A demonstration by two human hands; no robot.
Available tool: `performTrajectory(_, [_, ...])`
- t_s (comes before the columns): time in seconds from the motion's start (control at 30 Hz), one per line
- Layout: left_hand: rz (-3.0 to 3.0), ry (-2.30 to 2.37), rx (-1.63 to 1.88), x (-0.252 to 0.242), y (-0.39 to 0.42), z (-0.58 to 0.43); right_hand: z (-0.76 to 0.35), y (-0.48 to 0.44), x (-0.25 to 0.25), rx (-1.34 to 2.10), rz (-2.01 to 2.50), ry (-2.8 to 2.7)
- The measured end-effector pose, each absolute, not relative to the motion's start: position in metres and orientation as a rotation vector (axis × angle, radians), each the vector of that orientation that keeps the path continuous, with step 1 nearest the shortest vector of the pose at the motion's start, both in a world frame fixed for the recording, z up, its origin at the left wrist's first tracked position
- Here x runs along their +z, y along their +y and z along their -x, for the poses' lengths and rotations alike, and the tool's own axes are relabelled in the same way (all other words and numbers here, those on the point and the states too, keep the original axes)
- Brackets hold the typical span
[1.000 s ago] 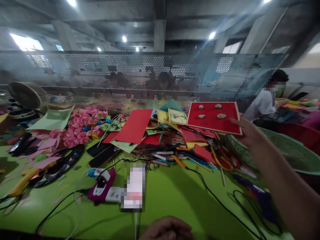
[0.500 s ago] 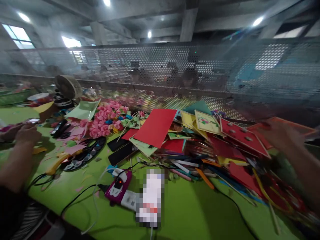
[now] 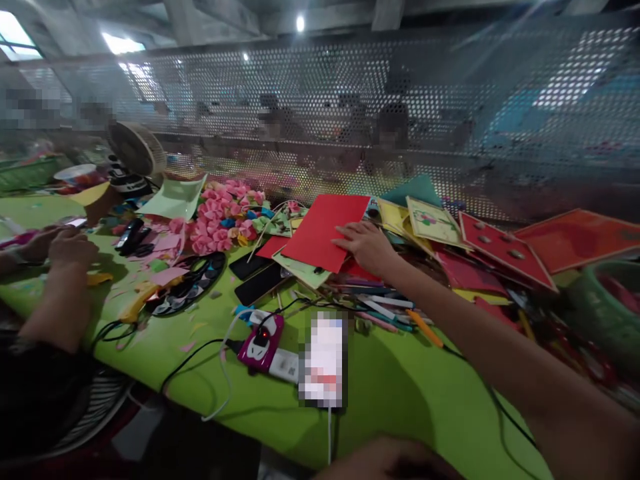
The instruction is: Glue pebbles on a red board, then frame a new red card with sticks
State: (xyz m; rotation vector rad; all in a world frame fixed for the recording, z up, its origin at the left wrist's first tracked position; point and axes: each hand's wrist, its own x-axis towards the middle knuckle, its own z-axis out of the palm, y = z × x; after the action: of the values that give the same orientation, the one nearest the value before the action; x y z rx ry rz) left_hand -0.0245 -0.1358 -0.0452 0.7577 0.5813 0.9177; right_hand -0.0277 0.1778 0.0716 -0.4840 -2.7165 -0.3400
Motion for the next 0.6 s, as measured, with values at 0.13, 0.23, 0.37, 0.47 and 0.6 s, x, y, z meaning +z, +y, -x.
performTrajectory(0.13, [-0.937,0.62,0.823,-0.026,-0.129,0.028,0.02,0.179,0.088,-0.355,0.561,-2.615])
performTrajectory(0.23, [-0.968,0.63,0.825,-0.026,-0.13,0.027,-0.017,0.163,0.111,-0.383,0.615,-2.447])
performTrajectory(0.37, [-0.936,0.594,0.872,-0.035,-0.132,0.024,-0.094,0.107,0.133,-0.432,0.515,-2.241])
performTrajectory(0.47, [-1.012,0.67,0.984,-0.035,-0.138,0.026,-0.148,0.05,0.123,-0.493,0.571,-2.284])
performTrajectory(0.6, [-1.719,0.768,1.474,-0.027,-0.158,0.038,-0.191,-0.016,0.072,-0.521,0.617,-2.441])
